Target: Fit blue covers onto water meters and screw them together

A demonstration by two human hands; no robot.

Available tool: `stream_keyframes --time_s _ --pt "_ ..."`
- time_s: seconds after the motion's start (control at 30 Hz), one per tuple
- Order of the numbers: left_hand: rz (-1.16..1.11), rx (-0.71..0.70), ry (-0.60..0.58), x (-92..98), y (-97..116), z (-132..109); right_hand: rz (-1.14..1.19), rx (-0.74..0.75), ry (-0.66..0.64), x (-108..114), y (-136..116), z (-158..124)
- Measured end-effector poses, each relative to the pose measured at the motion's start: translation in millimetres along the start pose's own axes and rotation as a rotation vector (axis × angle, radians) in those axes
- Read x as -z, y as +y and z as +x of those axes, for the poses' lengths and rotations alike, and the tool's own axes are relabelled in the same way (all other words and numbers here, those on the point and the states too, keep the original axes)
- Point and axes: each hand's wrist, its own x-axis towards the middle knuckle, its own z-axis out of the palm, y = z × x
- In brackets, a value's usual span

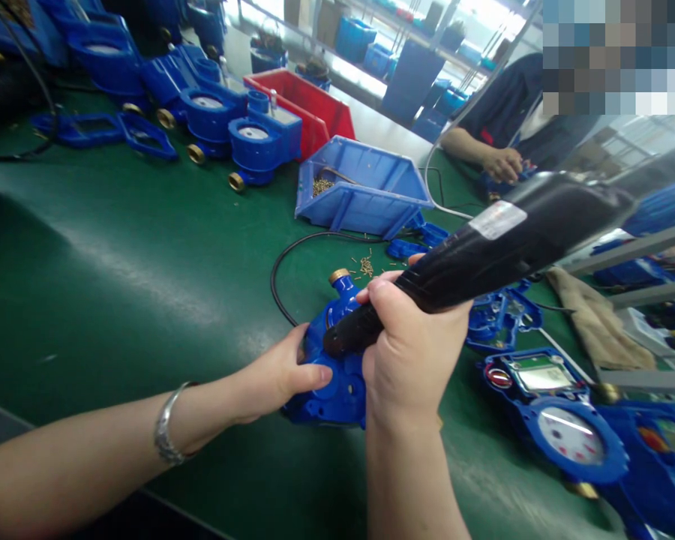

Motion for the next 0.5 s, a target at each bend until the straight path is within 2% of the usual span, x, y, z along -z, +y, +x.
stream_keyframes --time_s 0.3,0.43,0.5 --pt "0.010 0.004 -0.048 -3.4 9.0 -3.1 0.031 -0.016 0.037 1.5 -0.2 0.3" --pt "0.040 -0.001 -0.072 -3.6 12.3 -4.1 0.081 -0.074 -0.008 2.3 -0.2 1.9" --pt "0.051 0.017 -0.064 -3.3 12.8 -4.5 0.101 -0.102 -0.049 4.1 -8.1 6.4"
